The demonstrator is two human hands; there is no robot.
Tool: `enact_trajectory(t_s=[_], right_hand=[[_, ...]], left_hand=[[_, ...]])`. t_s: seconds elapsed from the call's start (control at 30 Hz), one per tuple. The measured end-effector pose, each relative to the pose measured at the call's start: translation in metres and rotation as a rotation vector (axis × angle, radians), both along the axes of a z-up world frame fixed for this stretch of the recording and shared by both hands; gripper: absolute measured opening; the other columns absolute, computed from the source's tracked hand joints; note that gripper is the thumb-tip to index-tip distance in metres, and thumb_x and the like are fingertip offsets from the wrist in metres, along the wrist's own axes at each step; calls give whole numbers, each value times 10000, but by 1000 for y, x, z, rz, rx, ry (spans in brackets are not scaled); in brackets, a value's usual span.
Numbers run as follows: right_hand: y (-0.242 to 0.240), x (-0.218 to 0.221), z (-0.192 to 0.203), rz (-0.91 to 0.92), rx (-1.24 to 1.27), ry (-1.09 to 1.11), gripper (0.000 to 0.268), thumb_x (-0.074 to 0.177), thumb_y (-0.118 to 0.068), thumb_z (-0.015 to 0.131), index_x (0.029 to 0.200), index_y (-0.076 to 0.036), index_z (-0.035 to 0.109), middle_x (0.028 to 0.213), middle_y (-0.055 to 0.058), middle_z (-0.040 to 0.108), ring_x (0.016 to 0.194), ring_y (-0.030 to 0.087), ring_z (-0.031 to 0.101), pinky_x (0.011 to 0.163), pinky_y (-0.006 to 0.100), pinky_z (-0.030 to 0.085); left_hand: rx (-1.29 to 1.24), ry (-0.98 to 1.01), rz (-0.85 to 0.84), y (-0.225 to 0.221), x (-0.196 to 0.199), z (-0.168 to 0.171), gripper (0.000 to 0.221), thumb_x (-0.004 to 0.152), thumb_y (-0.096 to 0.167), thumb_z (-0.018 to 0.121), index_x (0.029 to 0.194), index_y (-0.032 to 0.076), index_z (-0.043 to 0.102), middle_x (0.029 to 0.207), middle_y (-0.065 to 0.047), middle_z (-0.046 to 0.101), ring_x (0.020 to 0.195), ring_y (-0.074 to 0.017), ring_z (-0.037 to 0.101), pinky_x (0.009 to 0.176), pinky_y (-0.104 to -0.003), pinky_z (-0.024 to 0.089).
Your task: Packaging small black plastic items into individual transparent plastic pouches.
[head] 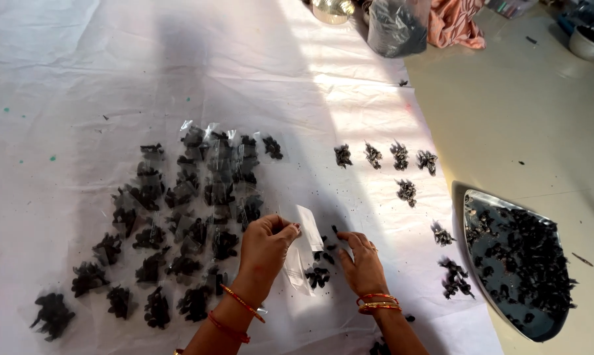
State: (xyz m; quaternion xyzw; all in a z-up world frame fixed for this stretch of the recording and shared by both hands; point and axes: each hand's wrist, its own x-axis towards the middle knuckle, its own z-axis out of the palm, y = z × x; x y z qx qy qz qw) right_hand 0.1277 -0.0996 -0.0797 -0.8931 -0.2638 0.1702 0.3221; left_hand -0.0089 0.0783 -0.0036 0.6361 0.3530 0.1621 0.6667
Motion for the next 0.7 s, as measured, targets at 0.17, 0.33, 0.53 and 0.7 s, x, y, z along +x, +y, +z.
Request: enact_trajectory(t_s=[0.17, 0.33, 0.53, 0.7], right_hand=[[3, 3, -50, 206, 103, -463, 542, 867, -233, 752, 1349, -84, 553, 1536, 255, 452, 1327, 460, 470, 1081, 526, 390], [21, -40, -31, 401, -319, -358, 456, 914, -215, 672, 1342, -124, 545, 1331, 149, 598, 1326, 363, 505, 1113, 465, 428], [23, -22, -51, 178, -499, -262, 574, 1010, -423, 640, 1359, -7, 454, 1323, 194, 561, 1163, 348, 568, 953, 478, 502], [7, 31, -117, -32, -251, -139, 357, 996, -391, 588, 1120, -64, 660, 1010, 98, 728, 882, 245, 701, 774, 357, 591]], left_hand=[[-386, -15, -46, 1, 2, 11, 142, 924, 166, 672, 882, 56, 751, 707, 25, 651, 481, -54, 374, 385, -256, 287], [-461, -52, -171, -3, 3, -3, 142, 958, 128, 644, 906, 82, 768, 630, 47, 555, 508, -50, 427, 410, -249, 358], [-457, -54, -180, 1, 4, -15, 157, 954, 156, 687, 864, 53, 765, 576, 40, 518, 480, -61, 383, 420, -253, 339], [-470, -83, -135, 5, 7, -17, 166, 930, 184, 752, 860, 34, 736, 568, 46, 494, 473, -62, 357, 423, -263, 315]])
